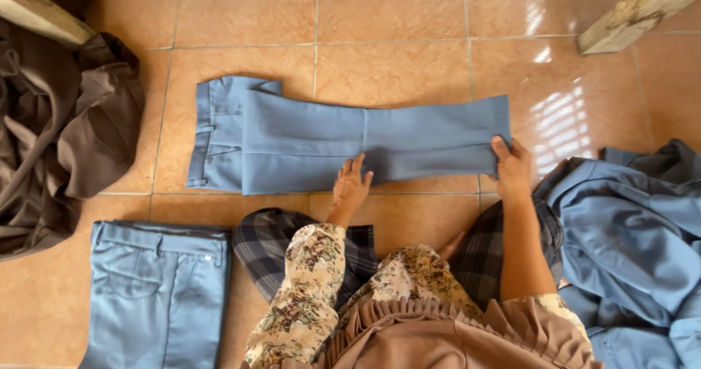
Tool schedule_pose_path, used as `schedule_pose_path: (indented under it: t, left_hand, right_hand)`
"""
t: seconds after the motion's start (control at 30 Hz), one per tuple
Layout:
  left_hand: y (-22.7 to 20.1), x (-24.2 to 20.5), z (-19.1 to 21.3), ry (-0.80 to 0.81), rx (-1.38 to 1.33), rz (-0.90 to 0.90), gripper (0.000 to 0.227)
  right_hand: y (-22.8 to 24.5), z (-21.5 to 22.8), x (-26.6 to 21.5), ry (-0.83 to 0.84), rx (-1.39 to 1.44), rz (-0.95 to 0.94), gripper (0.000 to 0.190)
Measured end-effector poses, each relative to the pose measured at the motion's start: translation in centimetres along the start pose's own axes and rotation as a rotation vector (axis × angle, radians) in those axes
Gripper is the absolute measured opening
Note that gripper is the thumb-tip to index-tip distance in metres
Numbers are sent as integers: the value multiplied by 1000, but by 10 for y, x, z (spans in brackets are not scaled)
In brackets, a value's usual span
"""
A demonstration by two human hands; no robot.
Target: Folding blue trousers into neat rectangles and stacking them on the floor.
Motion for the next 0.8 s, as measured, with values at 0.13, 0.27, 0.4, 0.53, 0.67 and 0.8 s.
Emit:
schedule_pose_path:
  t: [0.13,0.27,0.4,0.53,0.67,0.8]
  left_hand:
    - [-52,-3,-71,112,8,-42,59]
    - [-122,-19,-126,141,70,-190,67]
    - [-177,-37,-162,86,-10,-312,70]
    - [-201,-35,-177,239,35,-306,70]
    - [-178,-11,-183,410,-377,-114,55]
    - [-88,42,-163,710,-1430,565,62]
  right_hand:
    - [73,44,5,-117,175,62,20]
    - [142,72,3,-181,258,100,18]
    - [182,77,1,-122,272,141,20]
    - [160,53,17,-104,300,128,16]
    - [87,-1,38,-34,204,135,23]
    - [48,-104,-2,242,67,105,71]
Point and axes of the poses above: each hand's wrist, its own x-axis towards the middle knuckle, its own z-axis out of the back of the hand, y = z × x, the point moved 3 cm from there along x, towards the middle knuckle, and after that the axes turned 14 degrees about z, right-handed, at the moved point
